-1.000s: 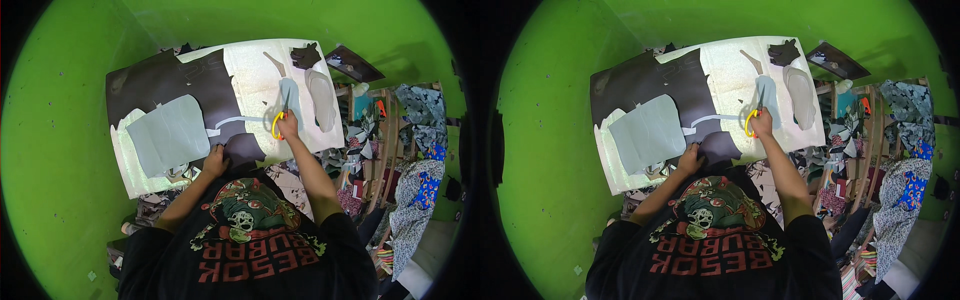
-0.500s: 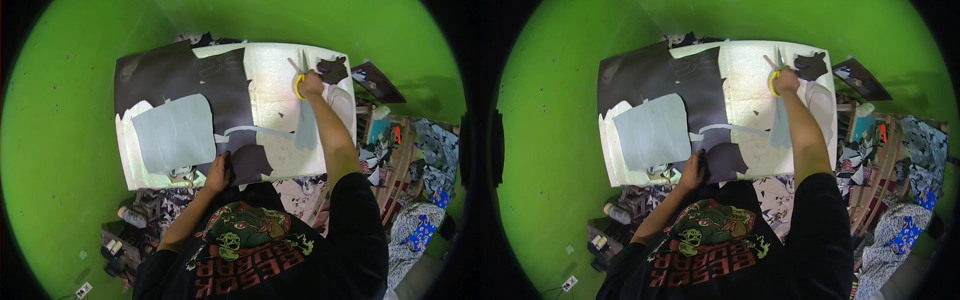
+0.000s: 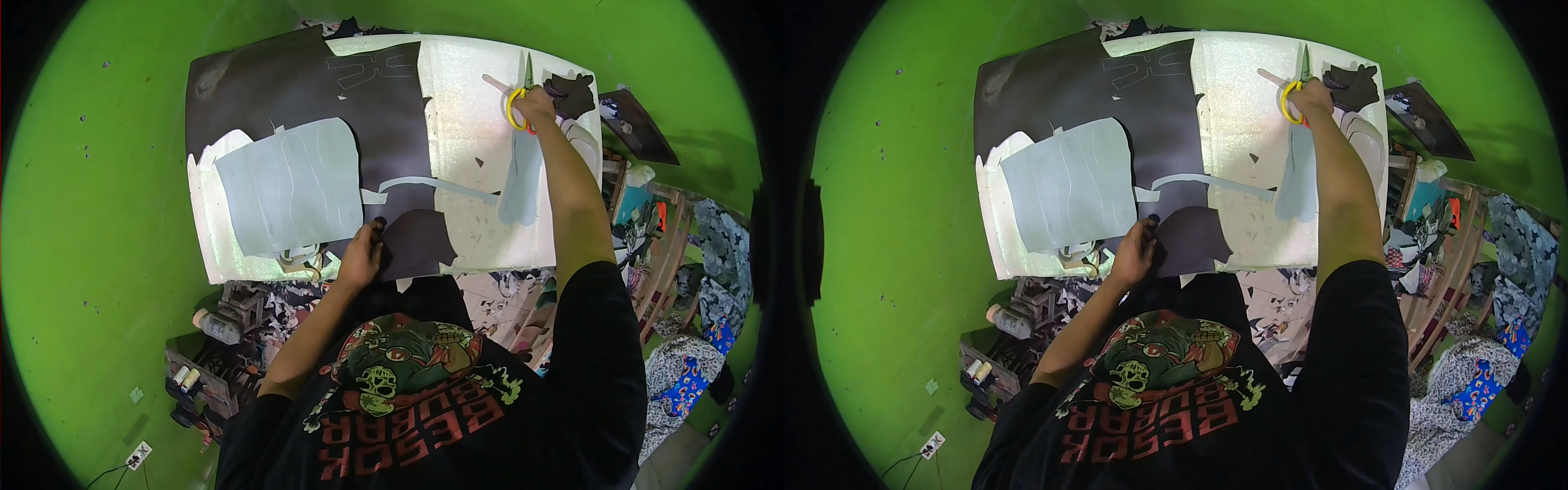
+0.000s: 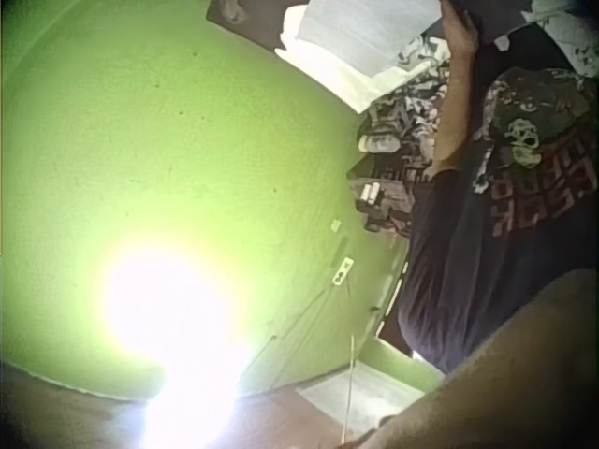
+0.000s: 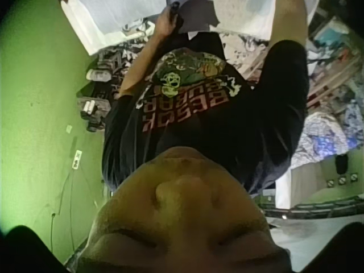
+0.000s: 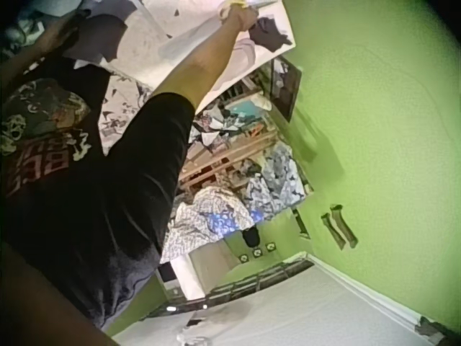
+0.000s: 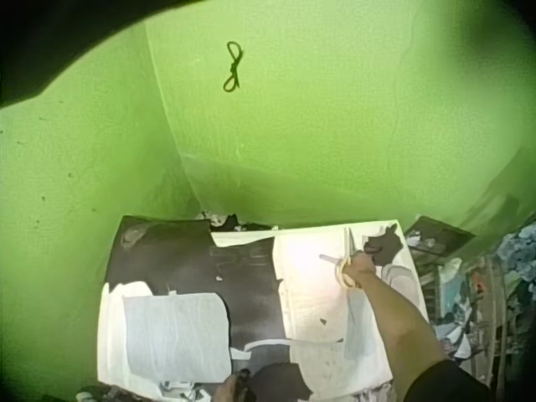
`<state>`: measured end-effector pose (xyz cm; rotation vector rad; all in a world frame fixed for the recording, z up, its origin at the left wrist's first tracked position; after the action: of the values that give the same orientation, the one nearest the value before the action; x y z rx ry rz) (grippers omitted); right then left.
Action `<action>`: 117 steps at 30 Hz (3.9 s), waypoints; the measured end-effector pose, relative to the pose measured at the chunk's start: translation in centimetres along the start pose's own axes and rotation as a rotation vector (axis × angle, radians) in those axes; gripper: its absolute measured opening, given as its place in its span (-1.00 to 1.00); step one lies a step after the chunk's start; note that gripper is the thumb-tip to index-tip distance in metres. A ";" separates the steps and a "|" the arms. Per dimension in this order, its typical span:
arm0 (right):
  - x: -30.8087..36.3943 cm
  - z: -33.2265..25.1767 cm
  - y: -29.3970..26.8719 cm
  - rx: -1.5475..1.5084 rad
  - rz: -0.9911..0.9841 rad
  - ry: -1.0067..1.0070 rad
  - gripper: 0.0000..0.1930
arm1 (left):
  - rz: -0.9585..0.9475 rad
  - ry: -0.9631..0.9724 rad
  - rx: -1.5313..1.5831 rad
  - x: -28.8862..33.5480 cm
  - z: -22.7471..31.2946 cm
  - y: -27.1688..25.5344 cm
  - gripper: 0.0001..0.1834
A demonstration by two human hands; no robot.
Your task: Manually cutting patterns for shoe components from synthetic material using scissors and a paper template.
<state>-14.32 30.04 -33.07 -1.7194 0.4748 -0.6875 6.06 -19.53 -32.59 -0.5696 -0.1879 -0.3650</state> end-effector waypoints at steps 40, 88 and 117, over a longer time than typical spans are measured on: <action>34.3 -3.5 1.0 -1.375 -0.388 0.131 -0.68 | -1.098 -0.312 0.225 -8.4 11.2 3.0 -0.81; 42.4 4.7 10.1 -1.203 -0.242 0.310 -0.81 | 0.062 -0.149 0.239 7.4 -2.5 6.8 -0.66; 41.3 2.8 6.4 -0.590 -0.073 -0.244 -0.71 | 0.068 0.159 -0.458 5.2 0.7 0.2 -0.16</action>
<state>18.59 4.13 -31.53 -2.3513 0.4722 -0.3953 10.80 -20.46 -30.65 -0.9917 0.0724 -0.3878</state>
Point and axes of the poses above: each hand's wrist, its own x-axis away from the middle knuckle, its own y-axis out of the palm, z = x × y, the point moved 3 cm from there along -x, towards the middle knuckle, and after that the axes turned 9 degrees about z, right-handed, at the moved point
